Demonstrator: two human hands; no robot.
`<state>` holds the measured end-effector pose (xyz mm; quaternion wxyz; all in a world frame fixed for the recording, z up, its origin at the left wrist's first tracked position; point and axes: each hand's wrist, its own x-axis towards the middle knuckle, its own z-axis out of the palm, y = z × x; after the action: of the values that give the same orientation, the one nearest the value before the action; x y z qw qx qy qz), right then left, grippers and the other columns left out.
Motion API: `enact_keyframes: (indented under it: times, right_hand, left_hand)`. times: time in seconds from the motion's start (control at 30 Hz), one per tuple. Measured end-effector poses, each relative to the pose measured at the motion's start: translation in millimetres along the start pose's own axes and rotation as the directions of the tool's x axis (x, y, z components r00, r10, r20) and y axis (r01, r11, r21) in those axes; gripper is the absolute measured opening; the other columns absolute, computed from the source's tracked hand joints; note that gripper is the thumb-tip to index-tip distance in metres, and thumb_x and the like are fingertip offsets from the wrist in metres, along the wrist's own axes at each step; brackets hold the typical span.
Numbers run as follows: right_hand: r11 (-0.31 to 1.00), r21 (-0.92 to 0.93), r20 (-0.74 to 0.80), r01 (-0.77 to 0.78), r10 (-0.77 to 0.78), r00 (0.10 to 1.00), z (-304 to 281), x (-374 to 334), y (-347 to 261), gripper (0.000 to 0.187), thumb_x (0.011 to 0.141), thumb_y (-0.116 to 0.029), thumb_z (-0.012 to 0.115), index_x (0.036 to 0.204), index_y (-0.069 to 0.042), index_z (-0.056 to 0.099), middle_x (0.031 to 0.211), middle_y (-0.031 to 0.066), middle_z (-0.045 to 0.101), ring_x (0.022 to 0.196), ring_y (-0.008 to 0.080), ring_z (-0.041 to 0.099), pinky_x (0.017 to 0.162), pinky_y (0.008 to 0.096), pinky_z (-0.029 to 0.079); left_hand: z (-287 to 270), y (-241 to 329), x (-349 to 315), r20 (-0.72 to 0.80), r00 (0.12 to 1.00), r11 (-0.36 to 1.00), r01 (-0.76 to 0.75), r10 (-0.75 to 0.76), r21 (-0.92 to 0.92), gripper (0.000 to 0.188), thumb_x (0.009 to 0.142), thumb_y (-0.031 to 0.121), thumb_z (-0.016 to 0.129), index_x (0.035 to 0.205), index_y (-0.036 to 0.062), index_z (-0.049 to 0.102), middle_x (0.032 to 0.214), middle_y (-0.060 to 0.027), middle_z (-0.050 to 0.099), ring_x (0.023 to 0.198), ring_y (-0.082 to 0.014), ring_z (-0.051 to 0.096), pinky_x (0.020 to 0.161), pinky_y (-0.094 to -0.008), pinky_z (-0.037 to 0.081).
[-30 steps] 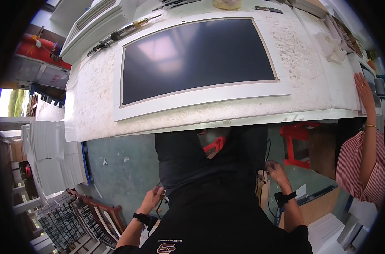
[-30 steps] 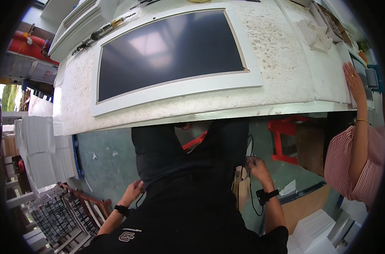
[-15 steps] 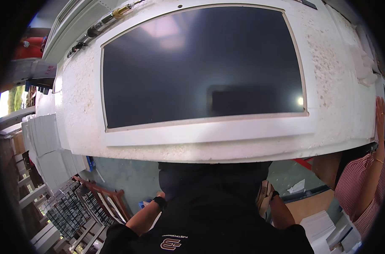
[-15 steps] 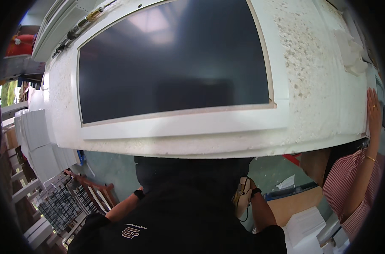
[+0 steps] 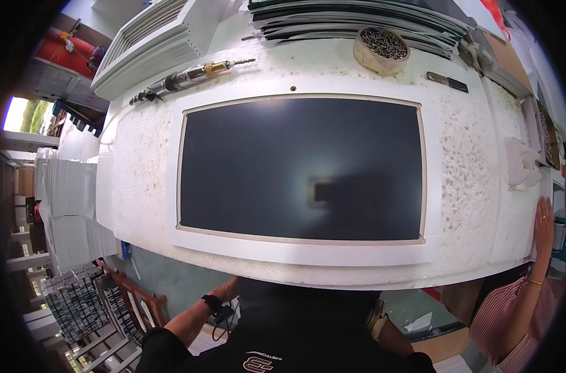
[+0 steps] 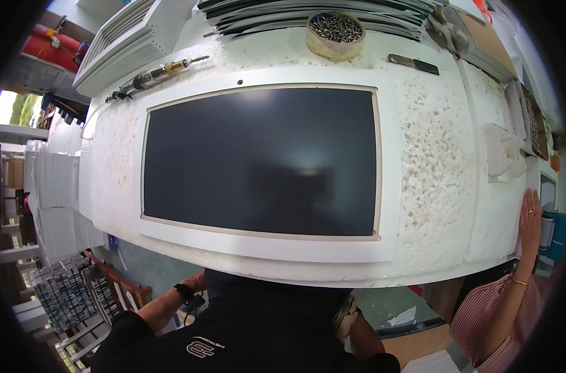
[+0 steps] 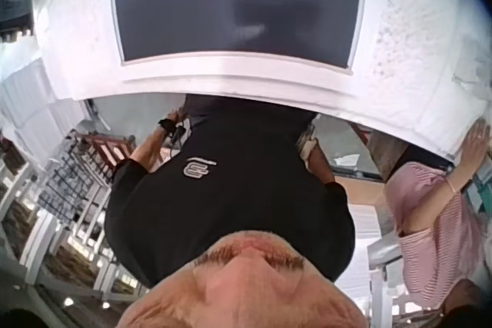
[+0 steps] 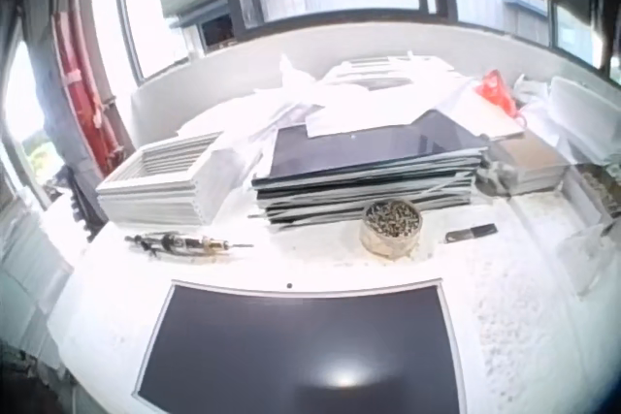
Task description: The person applies a white paste to a dark rectangular panel using a blue dispenser, then places a white cover sheet over it. They use a pneumatic screwdriver to drive multiple screws into the cover, securing it to the panel. The task is performed on a workbench in a workshop environment.
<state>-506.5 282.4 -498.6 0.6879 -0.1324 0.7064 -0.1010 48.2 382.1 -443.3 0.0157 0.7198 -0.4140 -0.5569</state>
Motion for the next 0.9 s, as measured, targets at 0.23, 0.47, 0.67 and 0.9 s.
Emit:
enact_keyframes:
  times: [0.23,0.47,0.67,0.9]
  right_hand:
    - [0.998,0.069,-0.021,0.014,-0.013,1.0,-18,16,44,0.039,0.106,-0.028,0.054,0.135,-0.002,0.061,0.124,0.008,0.069,0.111,0.0185,0.064,0.091,0.0381,0.054]
    - [0.981,0.163,-0.061,-0.103,0.114,0.992,-18,37,36,0.04,0.106,-0.028,0.054,0.136,-0.002,0.06,0.125,0.0078,0.068,0.111,0.0185,0.064,0.091,0.0382,0.054]
    - [0.966,0.188,-0.068,-0.176,0.192,0.979,-18,41,11,0.04,0.106,-0.029,0.054,0.136,-0.002,0.06,0.126,0.0077,0.068,0.111,0.0185,0.063,0.091,0.0383,0.054]
    - [0.98,0.18,-0.08,-0.085,0.101,0.992,-15,44,-4,0.041,0.106,-0.029,0.054,0.137,-0.002,0.059,0.126,0.0075,0.068,0.112,0.0185,0.063,0.091,0.0384,0.054]
  left_hand:
    - [-4,-1,-2,-0.042,0.999,0.999,-0.013,0.014,0.029,0.038,0.104,0.031,0.054,0.114,-0.0032,0.067,0.099,-0.0197,0.074,0.096,-0.0324,0.072,0.089,-0.043,0.055]
    - [4,36,39,0.02,0.999,0.999,0.037,-0.037,0.014,0.037,0.103,0.03,0.054,0.114,-0.0032,0.067,0.099,-0.0203,0.074,0.097,-0.0333,0.072,0.089,-0.0437,0.055]
    - [-3,66,51,0.054,0.993,0.995,0.103,-0.103,0.006,0.037,0.103,0.029,0.054,0.114,-0.0033,0.067,0.1,-0.0209,0.074,0.098,-0.0341,0.072,0.089,-0.0443,0.055]
    - [-12,70,66,0.024,1.0,1.0,0.008,-0.009,0.03,0.036,0.102,0.027,0.054,0.115,-0.0033,0.068,0.1,-0.0216,0.074,0.098,-0.035,0.072,0.09,-0.0449,0.055]
